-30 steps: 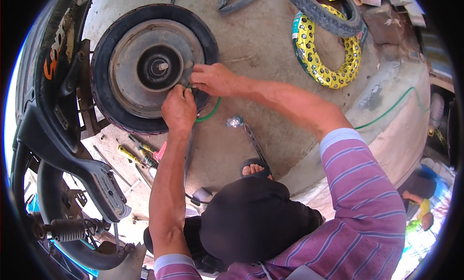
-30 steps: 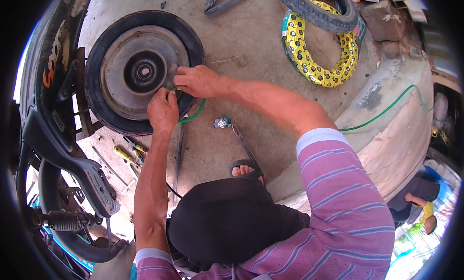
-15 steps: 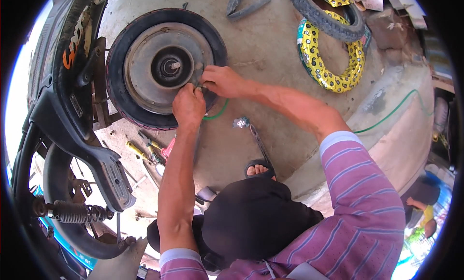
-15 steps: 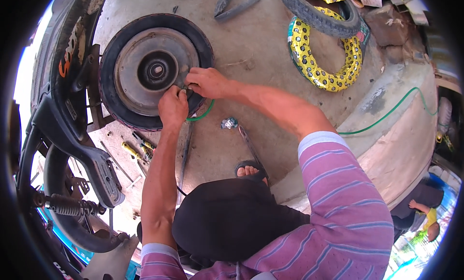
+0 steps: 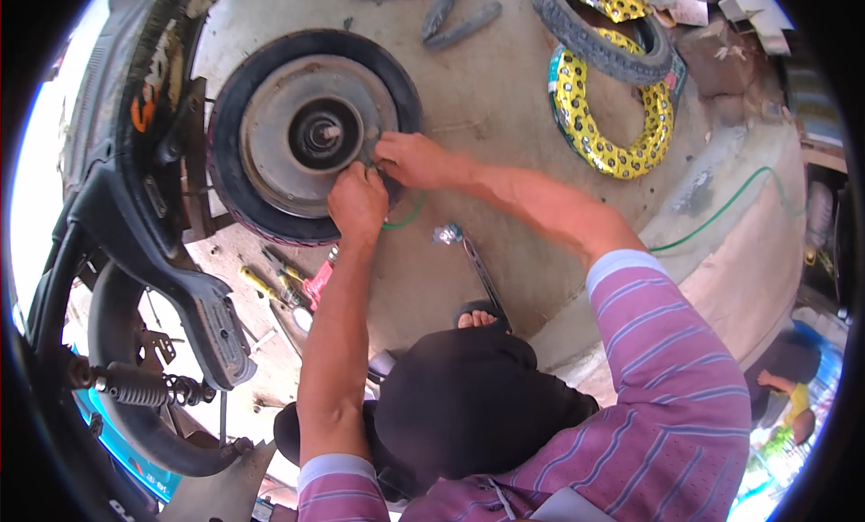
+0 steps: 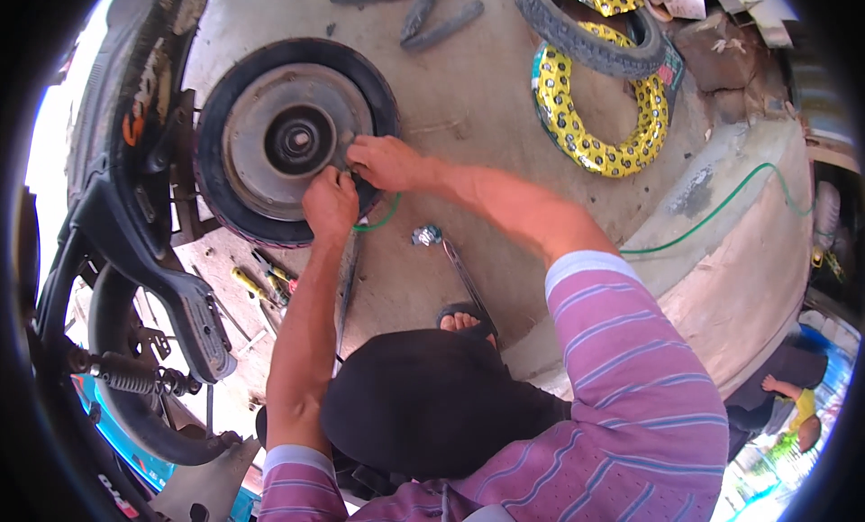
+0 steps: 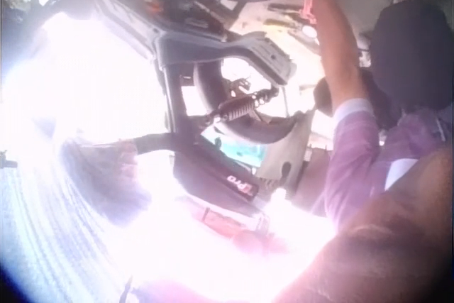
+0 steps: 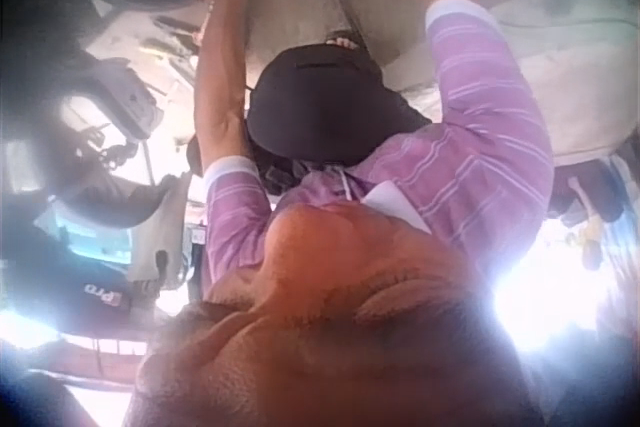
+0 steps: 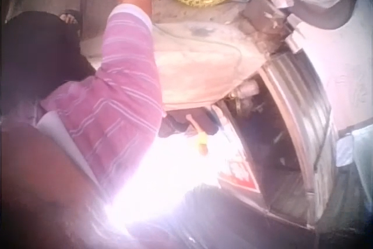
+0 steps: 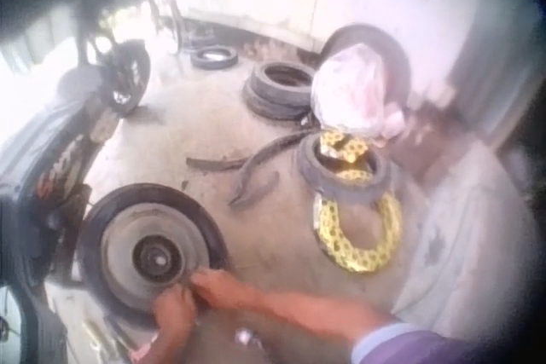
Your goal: The person repairs an electric scooter tire by first using an air nozzle to inflate the tire on a detached motor wheel, then checking for leaks and positioning the wheel back onto the scooter frame.
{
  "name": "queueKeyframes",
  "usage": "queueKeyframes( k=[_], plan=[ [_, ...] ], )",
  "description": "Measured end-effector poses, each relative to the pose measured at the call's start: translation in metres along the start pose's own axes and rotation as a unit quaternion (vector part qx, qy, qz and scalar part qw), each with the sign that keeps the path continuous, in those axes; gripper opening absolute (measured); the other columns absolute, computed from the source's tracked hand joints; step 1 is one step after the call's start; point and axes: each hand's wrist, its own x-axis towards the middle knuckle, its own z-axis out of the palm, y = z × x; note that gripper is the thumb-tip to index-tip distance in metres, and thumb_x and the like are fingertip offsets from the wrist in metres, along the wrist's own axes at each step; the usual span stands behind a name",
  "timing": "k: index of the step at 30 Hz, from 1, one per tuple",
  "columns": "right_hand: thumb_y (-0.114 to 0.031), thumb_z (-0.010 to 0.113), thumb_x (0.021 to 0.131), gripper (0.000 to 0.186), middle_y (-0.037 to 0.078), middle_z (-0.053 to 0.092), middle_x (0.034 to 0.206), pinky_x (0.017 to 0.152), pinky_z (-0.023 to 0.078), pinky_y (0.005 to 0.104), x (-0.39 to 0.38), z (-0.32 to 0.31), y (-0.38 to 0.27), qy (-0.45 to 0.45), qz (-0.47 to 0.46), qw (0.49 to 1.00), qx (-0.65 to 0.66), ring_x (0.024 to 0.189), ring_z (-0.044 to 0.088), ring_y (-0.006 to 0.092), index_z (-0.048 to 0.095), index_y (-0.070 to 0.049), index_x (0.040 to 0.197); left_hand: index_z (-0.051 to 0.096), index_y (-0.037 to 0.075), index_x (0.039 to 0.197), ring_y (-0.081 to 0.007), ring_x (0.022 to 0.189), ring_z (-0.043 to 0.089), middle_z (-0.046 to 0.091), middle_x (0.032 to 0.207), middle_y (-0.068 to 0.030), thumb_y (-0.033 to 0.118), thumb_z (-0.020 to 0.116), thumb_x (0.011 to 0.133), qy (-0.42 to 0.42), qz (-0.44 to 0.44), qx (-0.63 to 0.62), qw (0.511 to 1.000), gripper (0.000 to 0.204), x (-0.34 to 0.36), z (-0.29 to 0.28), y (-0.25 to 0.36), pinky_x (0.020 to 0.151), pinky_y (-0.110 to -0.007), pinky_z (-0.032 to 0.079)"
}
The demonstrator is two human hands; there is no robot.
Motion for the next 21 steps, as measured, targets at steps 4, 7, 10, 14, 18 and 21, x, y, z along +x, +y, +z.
queueKeyframes(
  k=[4, 7, 10, 14, 18, 21],
  plan=[
    [-0.007, 0.065, 0.09, 0.016, 0.016, 0.065, 0.105, 0.081, 0.055, 0.0493, 0.0, -0.007, -0.004, -0.015, 0.0, 1.0, 0.009, 0.099, 0.066, 0.0419, 0.065, -0.006, 0.107, 0.067, 0.004, 0.092, -0.0461, 0.091, 0.069, 0.071, 0.096, -0.022, 0.027, 0.063, 0.095, -0.006, -0.012, -0.005, 1.0, 0.023, 0.001, -0.004, 0.0, 0.081, -0.057, 0.054],
    [-0.002, 0.06, 0.091, 0.025, 0.017, 0.067, 0.104, 0.081, 0.056, 0.0461, -0.001, -0.015, -0.001, -0.025, -0.027, 0.999, 0.008, 0.095, 0.068, 0.039, 0.065, -0.005, 0.115, 0.068, 0.005, 0.093, -0.0457, 0.093, 0.069, 0.071, 0.098, -0.0218, 0.028, 0.062, 0.095, -0.014, -0.025, -0.013, 1.0, 0.024, 0.001, -0.007, 0.001, 0.083, -0.056, 0.053],
    [-0.001, 0.056, 0.094, 0.032, 0.016, 0.072, 0.104, 0.082, 0.057, 0.0406, -0.008, -0.027, -0.014, -0.034, 0.152, 0.975, 0.16, 0.093, 0.072, 0.0293, 0.064, -0.002, 0.125, 0.068, 0.005, 0.095, -0.0455, 0.094, 0.07, 0.072, 0.099, -0.0222, 0.029, 0.061, 0.096, -0.031, -0.033, -0.015, 0.999, 0.026, 0.001, -0.01, 0.001, 0.083, -0.057, 0.054],
    [-0.004, 0.054, 0.098, 0.035, 0.013, 0.075, 0.106, 0.083, 0.057, 0.0357, -0.027, -0.038, -0.025, 0.043, 0.29, 0.921, 0.255, 0.093, 0.072, 0.0196, 0.06, 0.002, 0.132, 0.069, 0.005, 0.095, -0.0454, 0.094, 0.07, 0.072, 0.1, -0.0222, 0.03, 0.061, 0.096, -0.043, -0.044, -0.016, 0.998, 0.026, 0.001, -0.015, 0.002, 0.084, -0.057, 0.054],
    [-0.01, 0.052, 0.103, 0.036, 0.01, 0.075, 0.114, 0.086, 0.057, 0.0326, -0.051, -0.036, -0.028, 0.06, 0.383, 0.865, 0.318, 0.097, 0.072, 0.0175, 0.058, 0.002, 0.136, 0.069, 0.005, 0.095, -0.0455, 0.094, 0.07, 0.072, 0.1, -0.0222, 0.03, 0.062, 0.096, -0.043, -0.037, -0.021, 0.998, 0.026, 0.0, -0.015, 0.005, 0.084, -0.057, 0.054],
    [-0.013, 0.051, 0.105, 0.035, 0.01, 0.075, 0.119, 0.087, 0.056, 0.0325, -0.065, -0.026, -0.032, 0.088, 0.434, 0.822, 0.358, 0.099, 0.072, 0.0183, 0.058, 0.0, 0.137, 0.069, 0.005, 0.096, -0.0456, 0.095, 0.07, 0.072, 0.101, -0.0223, 0.029, 0.062, 0.096, -0.039, -0.035, -0.022, 0.998, 0.025, 0.0, -0.014, 0.005, 0.084, -0.057, 0.054]
  ],
)
